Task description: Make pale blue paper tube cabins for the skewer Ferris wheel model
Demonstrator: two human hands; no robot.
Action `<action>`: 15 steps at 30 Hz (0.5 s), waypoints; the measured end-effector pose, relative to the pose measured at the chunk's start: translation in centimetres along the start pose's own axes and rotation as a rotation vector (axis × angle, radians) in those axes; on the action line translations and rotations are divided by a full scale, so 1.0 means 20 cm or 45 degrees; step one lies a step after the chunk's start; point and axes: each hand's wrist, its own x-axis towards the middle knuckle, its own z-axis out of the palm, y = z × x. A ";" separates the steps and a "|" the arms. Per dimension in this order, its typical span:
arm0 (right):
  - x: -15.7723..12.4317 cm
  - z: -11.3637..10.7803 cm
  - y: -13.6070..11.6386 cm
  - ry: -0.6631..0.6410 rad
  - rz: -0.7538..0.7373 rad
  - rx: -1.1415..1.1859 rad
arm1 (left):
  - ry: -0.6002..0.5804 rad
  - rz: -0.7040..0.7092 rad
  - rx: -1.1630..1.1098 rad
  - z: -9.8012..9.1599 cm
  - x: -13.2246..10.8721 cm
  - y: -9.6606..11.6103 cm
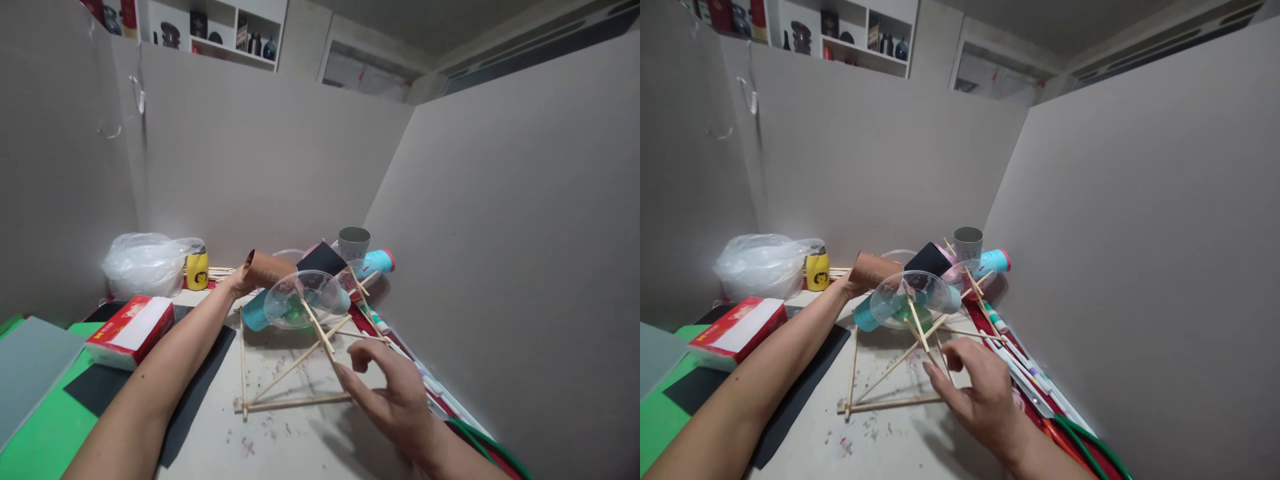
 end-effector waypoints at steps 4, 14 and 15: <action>0.04 -0.06 -0.04 -0.098 -0.187 -0.166 | 0.024 0.022 -0.009 -0.01 0.00 -0.01; 0.47 -0.13 0.00 -0.016 -0.182 -0.230 | -0.065 0.060 -0.062 -0.03 0.01 -0.01; 0.52 -0.12 0.00 -0.105 -0.262 -0.272 | -0.038 0.041 -0.065 -0.04 0.02 -0.03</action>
